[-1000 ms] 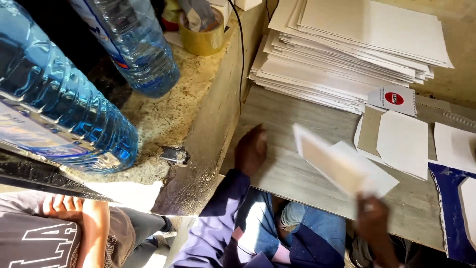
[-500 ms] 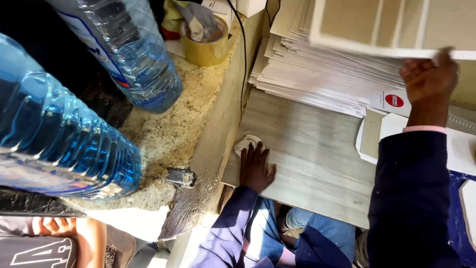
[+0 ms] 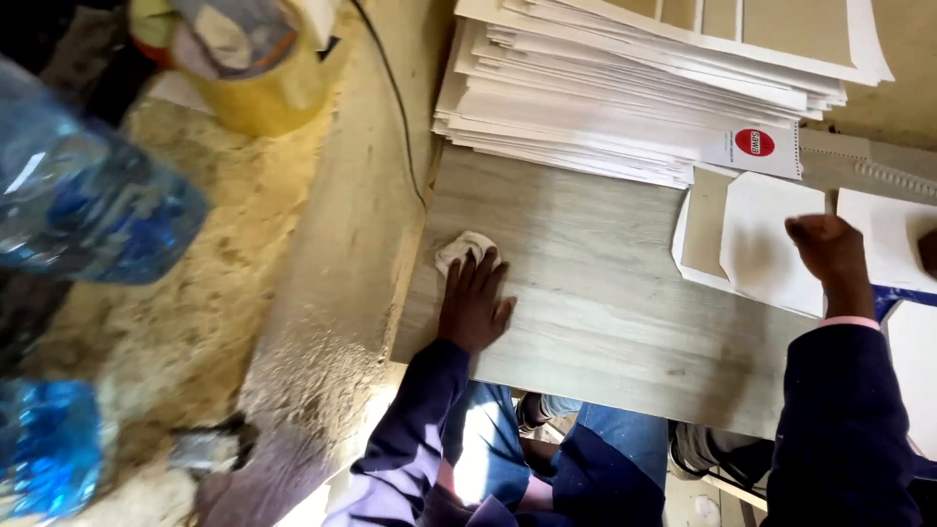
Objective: Assembling paper folders by applying adhesive and folding along pre-scored lines on a work table.
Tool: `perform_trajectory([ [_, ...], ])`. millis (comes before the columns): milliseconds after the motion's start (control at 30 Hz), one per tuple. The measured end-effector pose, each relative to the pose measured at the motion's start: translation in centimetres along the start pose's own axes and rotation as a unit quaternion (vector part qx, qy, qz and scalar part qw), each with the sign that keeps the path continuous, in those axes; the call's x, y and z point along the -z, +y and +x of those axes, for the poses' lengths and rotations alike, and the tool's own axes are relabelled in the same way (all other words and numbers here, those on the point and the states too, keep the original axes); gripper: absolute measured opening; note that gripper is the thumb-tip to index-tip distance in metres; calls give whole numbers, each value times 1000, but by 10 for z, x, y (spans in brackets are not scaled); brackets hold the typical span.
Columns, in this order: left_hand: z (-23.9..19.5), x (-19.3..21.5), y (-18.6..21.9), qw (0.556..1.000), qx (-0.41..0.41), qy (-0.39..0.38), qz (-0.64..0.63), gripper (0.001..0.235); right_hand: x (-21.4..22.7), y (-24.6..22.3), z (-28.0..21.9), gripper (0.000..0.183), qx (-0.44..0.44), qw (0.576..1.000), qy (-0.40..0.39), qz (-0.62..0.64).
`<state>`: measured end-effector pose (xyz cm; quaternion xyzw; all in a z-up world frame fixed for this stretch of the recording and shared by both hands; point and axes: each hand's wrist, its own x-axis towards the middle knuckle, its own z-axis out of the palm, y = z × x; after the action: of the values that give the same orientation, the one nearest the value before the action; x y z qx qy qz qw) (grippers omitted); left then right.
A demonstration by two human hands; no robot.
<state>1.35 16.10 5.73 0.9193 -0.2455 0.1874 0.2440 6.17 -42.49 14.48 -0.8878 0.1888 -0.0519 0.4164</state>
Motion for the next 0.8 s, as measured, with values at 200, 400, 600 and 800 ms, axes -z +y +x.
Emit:
perform_trajectory([
  [200,59,-12,26,989,-114,-65,66,107,4,78,15,109,-107,947,113,-281],
  [400,44,-42,85,999,-15,49,-20,24,1,46,-12,119,-85,956,52,-277],
  [600,-24,-21,143,982,-47,17,-182,26,-8,58,-62,126,-10,958,19,-287],
  [800,-74,8,165,972,7,-14,-233,17,-41,60,-146,130,-60,927,23,-369],
])
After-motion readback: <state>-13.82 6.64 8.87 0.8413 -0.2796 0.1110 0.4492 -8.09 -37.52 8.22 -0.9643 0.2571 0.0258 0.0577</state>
